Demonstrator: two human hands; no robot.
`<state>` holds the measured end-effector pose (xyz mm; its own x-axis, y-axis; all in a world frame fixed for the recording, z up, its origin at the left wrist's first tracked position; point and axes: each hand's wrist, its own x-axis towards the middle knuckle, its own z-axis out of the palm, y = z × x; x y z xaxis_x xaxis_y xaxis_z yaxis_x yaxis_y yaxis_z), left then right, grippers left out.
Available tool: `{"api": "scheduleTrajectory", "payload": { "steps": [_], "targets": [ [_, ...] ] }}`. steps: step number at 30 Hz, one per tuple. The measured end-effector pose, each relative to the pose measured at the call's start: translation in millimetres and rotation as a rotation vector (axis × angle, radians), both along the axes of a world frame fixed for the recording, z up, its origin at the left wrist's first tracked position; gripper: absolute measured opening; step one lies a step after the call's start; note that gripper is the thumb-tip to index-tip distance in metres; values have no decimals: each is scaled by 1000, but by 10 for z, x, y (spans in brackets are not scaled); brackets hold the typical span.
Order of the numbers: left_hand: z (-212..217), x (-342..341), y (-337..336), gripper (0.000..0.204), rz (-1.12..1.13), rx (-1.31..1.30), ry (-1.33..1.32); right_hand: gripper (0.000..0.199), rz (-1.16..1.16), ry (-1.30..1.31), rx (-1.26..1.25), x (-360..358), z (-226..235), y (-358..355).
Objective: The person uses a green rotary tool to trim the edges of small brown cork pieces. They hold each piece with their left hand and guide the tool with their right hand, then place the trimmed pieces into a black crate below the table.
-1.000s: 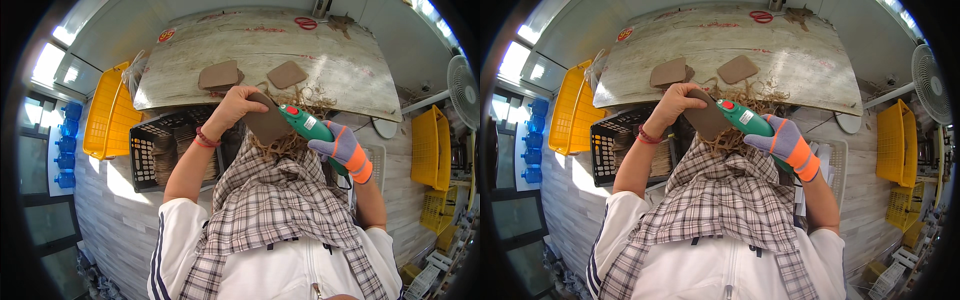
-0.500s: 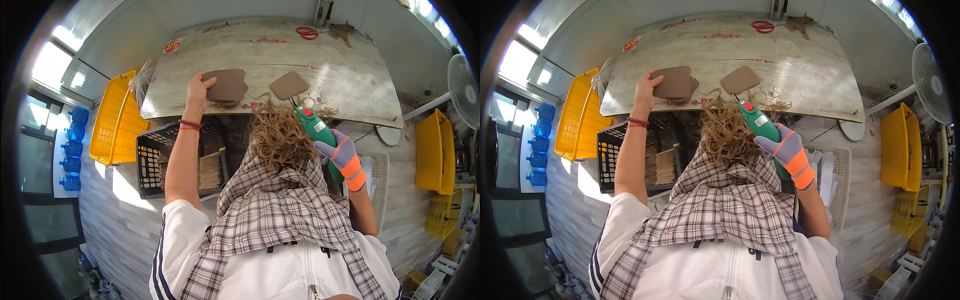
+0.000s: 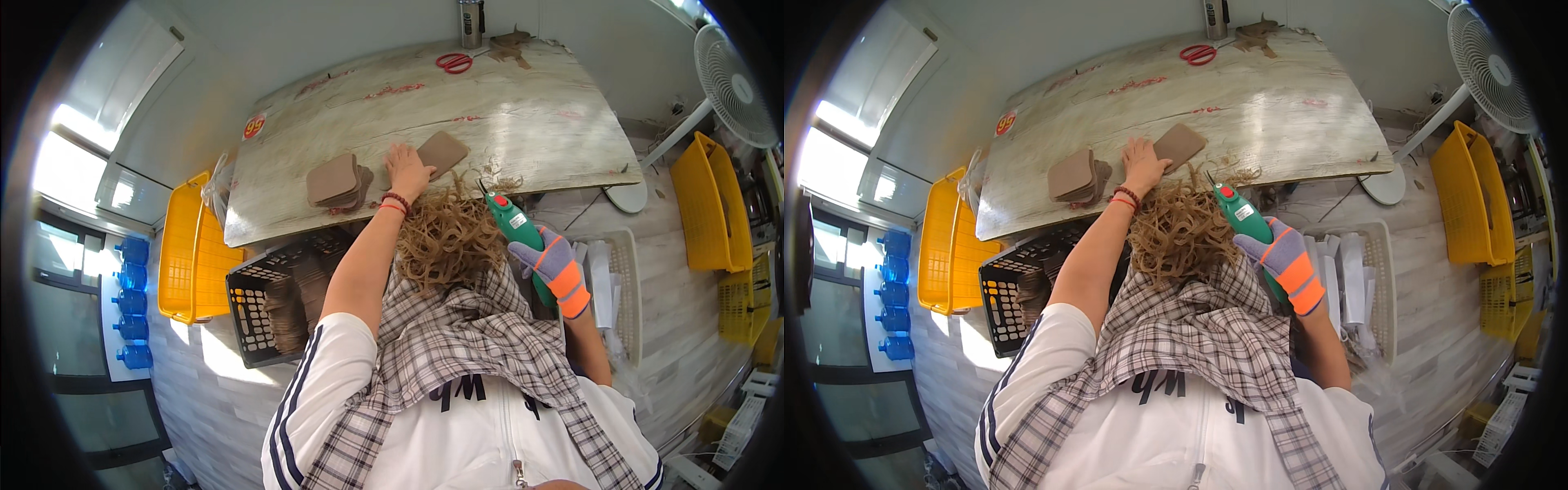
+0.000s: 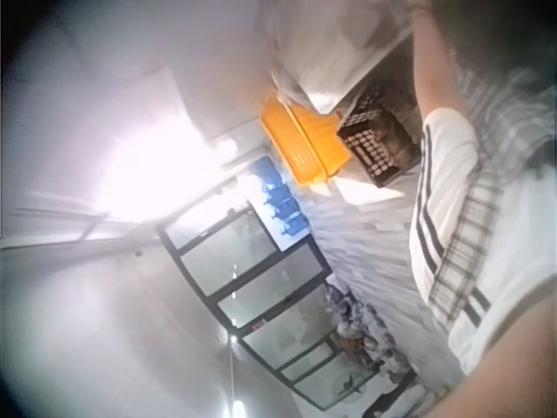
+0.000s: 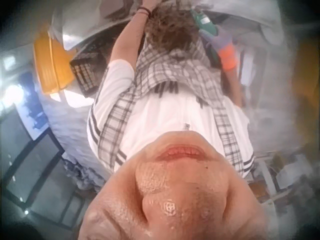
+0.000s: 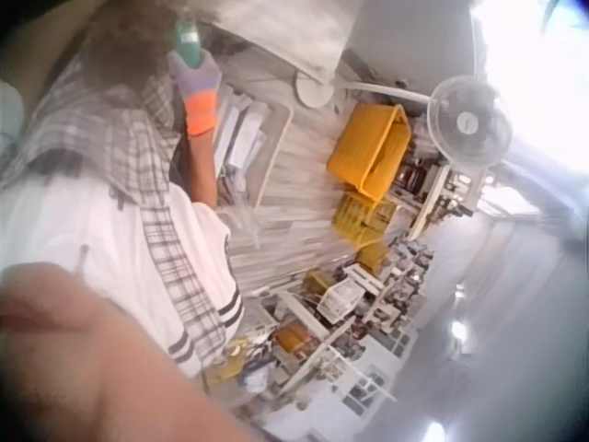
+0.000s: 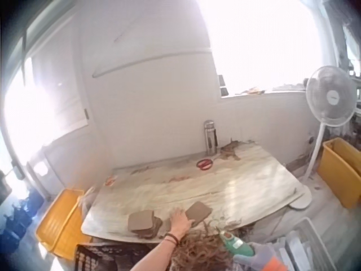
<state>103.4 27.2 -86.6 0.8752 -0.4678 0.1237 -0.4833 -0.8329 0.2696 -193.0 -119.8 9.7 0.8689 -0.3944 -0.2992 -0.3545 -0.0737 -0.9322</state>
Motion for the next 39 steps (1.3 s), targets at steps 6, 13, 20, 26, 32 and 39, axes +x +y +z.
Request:
{"api": "scheduleTrajectory", "payload": {
  "steps": [6, 13, 20, 26, 32, 39],
  "targets": [
    [407, -146, -80, 44, 64, -212, 263, 40, -72, -28, 26, -60, -76, -94],
    [577, -342, -104, 23, 108, -1694, 966, 48, -82, -33, -16, 96, -70, -134],
    [880, -710, -174, 31, 13, -2159, 1091, 37, -115, -93, 10, 295, 273, 110],
    [930, -826, -269, 34, -66, -2268, 1054, 34, -111, -111, 38, 319, 273, 157],
    [908, -910, -342, 34, 10, -2271, 1079, 40, -139, -138, 129, 320, 340, 197],
    [891, -1138, -355, 34, -4, -2162, 1116, 35, -175, -125, 97, 335, 386, 153]
  ]
}}
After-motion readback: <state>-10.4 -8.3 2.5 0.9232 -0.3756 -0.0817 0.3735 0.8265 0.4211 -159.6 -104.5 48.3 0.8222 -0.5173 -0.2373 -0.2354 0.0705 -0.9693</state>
